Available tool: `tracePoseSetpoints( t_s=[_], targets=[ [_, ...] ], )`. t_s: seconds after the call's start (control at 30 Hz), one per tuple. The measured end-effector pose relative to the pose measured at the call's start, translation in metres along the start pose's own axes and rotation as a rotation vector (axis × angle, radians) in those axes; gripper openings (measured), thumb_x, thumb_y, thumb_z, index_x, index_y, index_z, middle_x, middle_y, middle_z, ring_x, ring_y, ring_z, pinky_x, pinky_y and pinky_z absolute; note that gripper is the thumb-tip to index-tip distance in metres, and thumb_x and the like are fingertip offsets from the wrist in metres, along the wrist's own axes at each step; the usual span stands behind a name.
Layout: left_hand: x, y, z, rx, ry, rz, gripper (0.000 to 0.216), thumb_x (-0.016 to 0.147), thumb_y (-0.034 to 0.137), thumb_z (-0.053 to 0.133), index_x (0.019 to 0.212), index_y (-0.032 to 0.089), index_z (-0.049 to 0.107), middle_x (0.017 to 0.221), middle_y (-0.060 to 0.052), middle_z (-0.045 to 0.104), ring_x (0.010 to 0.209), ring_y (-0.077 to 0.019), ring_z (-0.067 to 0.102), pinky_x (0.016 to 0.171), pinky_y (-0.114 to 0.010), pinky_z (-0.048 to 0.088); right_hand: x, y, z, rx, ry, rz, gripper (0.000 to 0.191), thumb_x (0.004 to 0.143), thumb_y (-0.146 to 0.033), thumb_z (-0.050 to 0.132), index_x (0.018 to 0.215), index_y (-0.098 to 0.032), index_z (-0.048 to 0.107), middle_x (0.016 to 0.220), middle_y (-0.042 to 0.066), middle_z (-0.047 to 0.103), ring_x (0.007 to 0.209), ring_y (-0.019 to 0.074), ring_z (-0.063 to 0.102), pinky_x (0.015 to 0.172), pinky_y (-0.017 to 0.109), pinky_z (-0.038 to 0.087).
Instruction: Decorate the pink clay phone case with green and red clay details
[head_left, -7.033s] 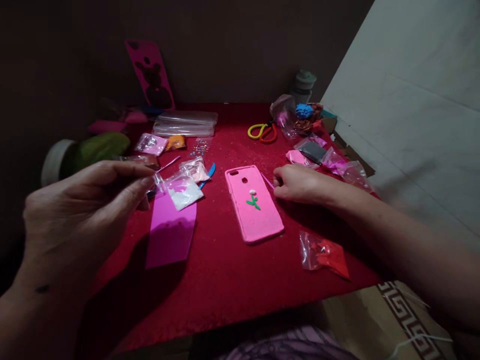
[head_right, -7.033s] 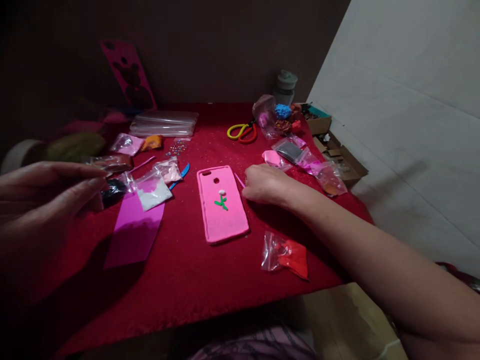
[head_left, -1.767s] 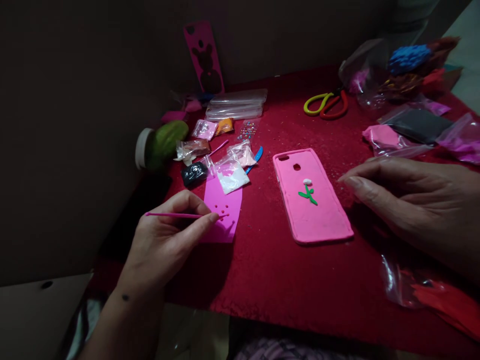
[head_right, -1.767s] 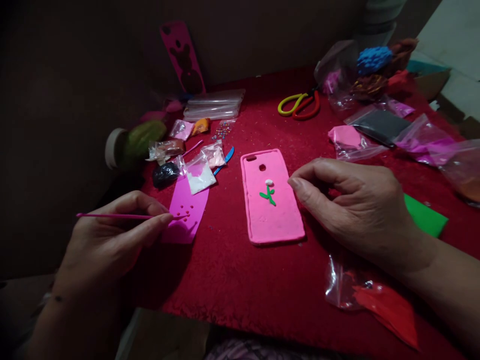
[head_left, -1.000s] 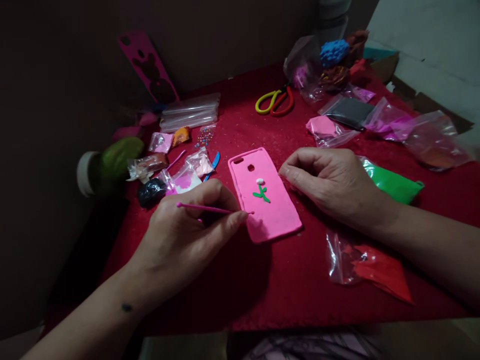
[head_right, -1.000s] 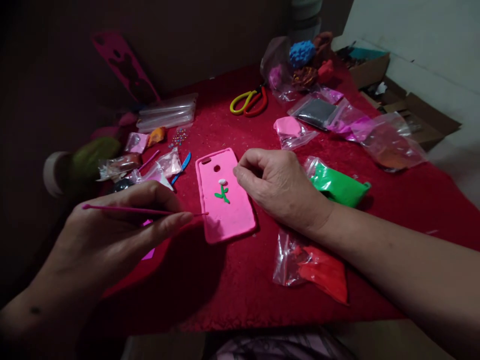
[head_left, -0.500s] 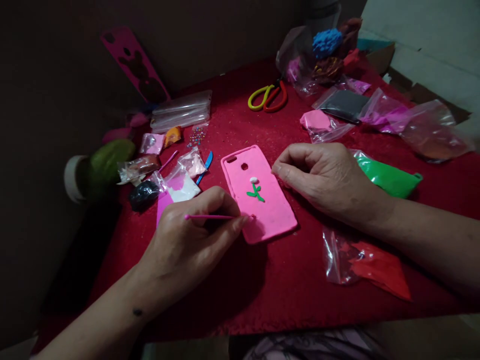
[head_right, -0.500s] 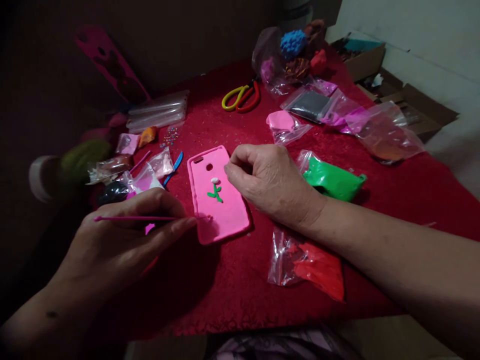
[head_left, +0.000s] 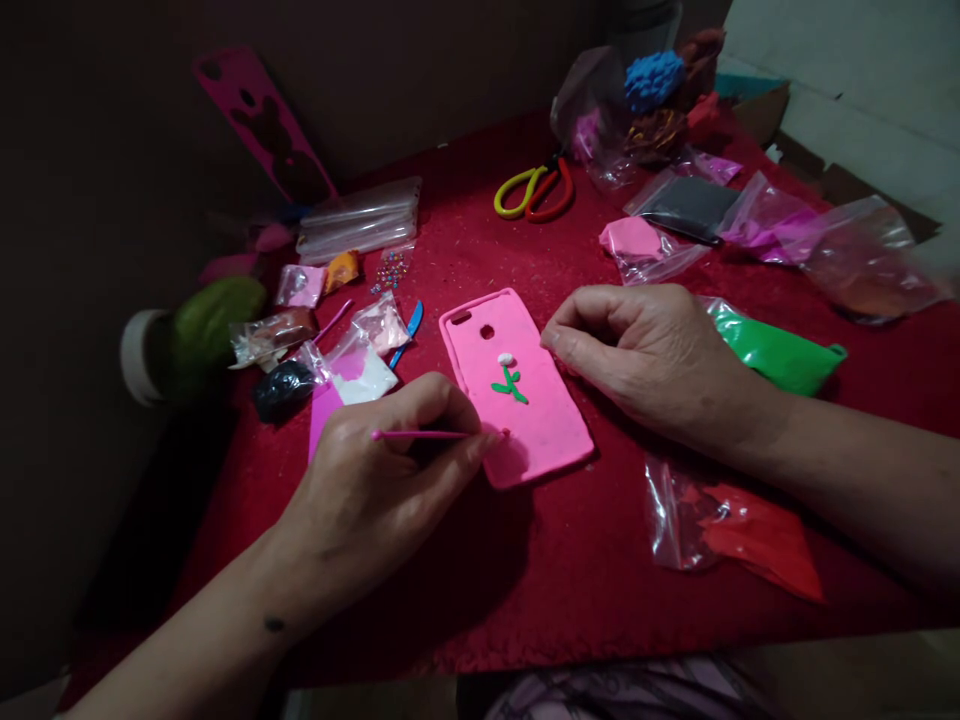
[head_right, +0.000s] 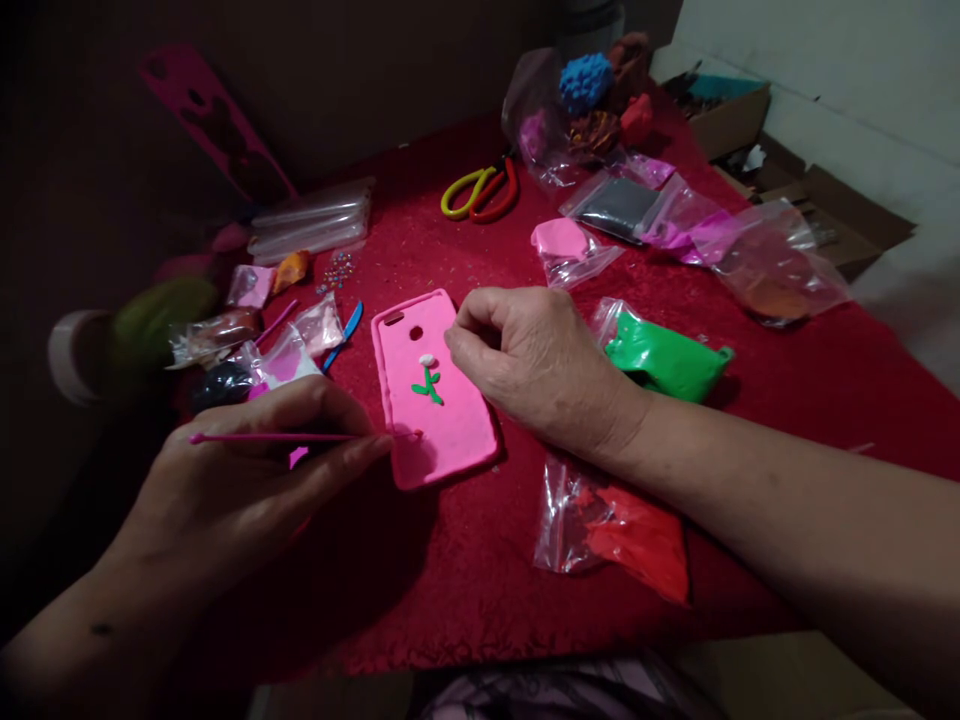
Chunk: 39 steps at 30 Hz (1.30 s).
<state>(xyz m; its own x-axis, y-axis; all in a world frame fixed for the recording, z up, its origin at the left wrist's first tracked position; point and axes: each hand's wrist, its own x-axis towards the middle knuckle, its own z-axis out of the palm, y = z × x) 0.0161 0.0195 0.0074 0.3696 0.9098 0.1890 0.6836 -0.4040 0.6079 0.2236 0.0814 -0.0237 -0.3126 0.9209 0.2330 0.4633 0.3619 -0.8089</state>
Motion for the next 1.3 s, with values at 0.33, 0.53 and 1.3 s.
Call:
tracePoseSetpoints(
  t_s=[0.33, 0.53, 1.3],
  targets=[
    [0.003, 0.008, -0.002, 0.061, -0.062, -0.03, 0.011, 0.084, 0.008, 0.059, 0.076, 0.016, 0.059, 0.063, 0.007, 0.058, 0.053, -0.004, 0.051, 0.048, -0.012, 0.037, 0.0, -0.001, 0.0, -0.004, -0.005, 0.003, 0.016, 0.083, -0.014, 0.058, 0.071, -0.018, 0.067, 0.066, -0.001, 0.067, 0.06, 0.0128, 0.057, 0.057, 0.027, 0.042],
    [0.002, 0.007, -0.003, 0.038, -0.07, -0.051, 0.012, 0.084, 0.01, 0.06, 0.075, 0.017, 0.057, 0.063, 0.008, 0.057, 0.054, -0.0042, 0.051, 0.049, -0.013, 0.038, 0.0, -0.001, -0.001, -0.02, -0.015, 0.016, 0.016, 0.084, -0.016, 0.059, 0.071, -0.019, 0.067, 0.066, 0.0, 0.067, 0.06, 0.0135, 0.057, 0.057, 0.027, 0.042],
    [-0.017, 0.008, -0.022, 0.146, 0.058, -0.082, 0.012, 0.084, 0.018, 0.065, 0.075, 0.025, 0.061, 0.065, 0.009, 0.06, 0.053, -0.0074, 0.051, 0.053, -0.018, 0.04, -0.002, 0.0, 0.0, -0.015, -0.017, -0.017, 0.015, 0.083, -0.016, 0.059, 0.07, -0.018, 0.066, 0.065, 0.0, 0.066, 0.06, 0.0136, 0.056, 0.056, 0.027, 0.042]
  ],
)
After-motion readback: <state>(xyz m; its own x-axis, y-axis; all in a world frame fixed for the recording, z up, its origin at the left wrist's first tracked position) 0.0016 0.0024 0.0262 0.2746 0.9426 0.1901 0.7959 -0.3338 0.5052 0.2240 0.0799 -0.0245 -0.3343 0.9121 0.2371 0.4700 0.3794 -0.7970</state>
